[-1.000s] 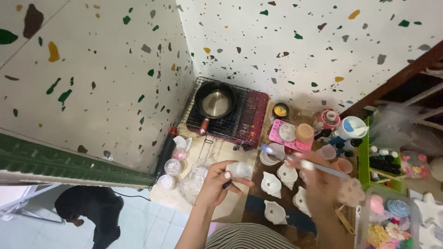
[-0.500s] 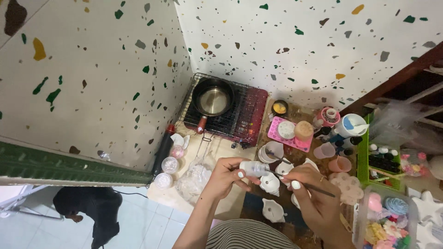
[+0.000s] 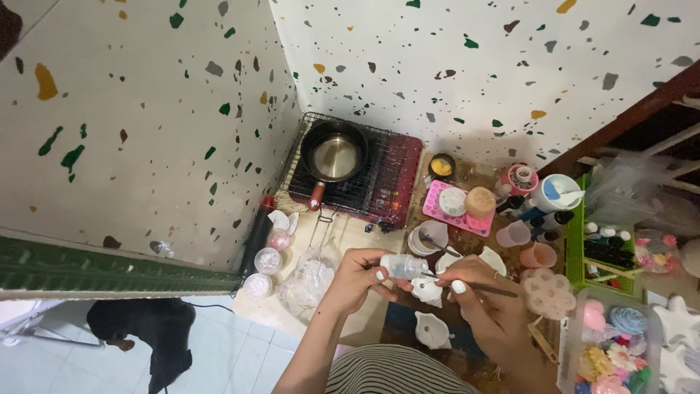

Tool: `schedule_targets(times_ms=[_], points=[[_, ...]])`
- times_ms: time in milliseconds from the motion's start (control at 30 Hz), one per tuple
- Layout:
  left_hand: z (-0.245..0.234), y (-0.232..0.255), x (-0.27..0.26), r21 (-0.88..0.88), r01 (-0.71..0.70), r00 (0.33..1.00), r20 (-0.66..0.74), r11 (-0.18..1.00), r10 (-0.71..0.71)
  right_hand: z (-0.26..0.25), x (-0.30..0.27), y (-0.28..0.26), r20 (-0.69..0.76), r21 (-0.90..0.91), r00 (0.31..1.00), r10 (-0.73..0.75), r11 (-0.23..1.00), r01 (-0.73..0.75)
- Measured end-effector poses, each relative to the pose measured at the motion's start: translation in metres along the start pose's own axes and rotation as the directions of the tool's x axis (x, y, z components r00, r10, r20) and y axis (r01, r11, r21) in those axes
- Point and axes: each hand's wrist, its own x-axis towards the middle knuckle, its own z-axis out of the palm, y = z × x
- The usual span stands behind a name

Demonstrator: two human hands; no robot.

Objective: Making candles by pouring colored wax into molds and adding decorations.

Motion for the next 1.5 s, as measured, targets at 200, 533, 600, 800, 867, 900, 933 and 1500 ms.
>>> schedule_targets(times_ms=[200,533,600,800,867,900,933,1500], points=[[-0.006,-0.008,0.004,-0.007,0.022,1.0,-0.009,1.0,-0.022,-0.003,-0.002,0.026,0.0,0.145,0.99,0.138,0.98,-0.137],[-0.017,-0.016,0.019,0.027,0.089,0.991,-0.106,0.996,-0.086,-0.01,0.001,0.071,-0.186,0.237,0.912,0.365,0.918,-0.319],[-0.023,-0.022,0.025,0.023,0.098,0.99,-0.104,0.995,-0.095,-0.012,0.004,0.075,-0.199,0.241,0.913,0.356,0.921,-0.306],[-0.036,-0.033,0.046,0.012,0.115,0.991,-0.078,0.993,-0.113,-0.022,0.012,0.085,-0.23,0.259,0.877,0.421,0.895,-0.362],[-0.043,-0.037,0.054,0.006,0.121,0.99,-0.073,0.993,-0.12,-0.028,0.015,0.095,-0.248,0.273,0.865,0.435,0.889,-0.369],[-0.047,-0.039,0.058,0.003,0.139,0.986,-0.089,0.99,-0.138,-0.031,0.016,0.102,-0.267,0.267,0.846,0.461,0.879,-0.394],[-0.051,-0.043,0.062,-0.001,0.157,0.982,-0.107,0.988,-0.157,-0.034,0.017,0.109,-0.285,0.262,0.826,0.487,0.868,-0.421],[-0.093,-0.081,0.099,-0.053,0.257,0.933,-0.245,0.965,-0.262,-0.067,0.033,0.204,-0.384,0.367,0.728,0.568,0.818,-0.444]])
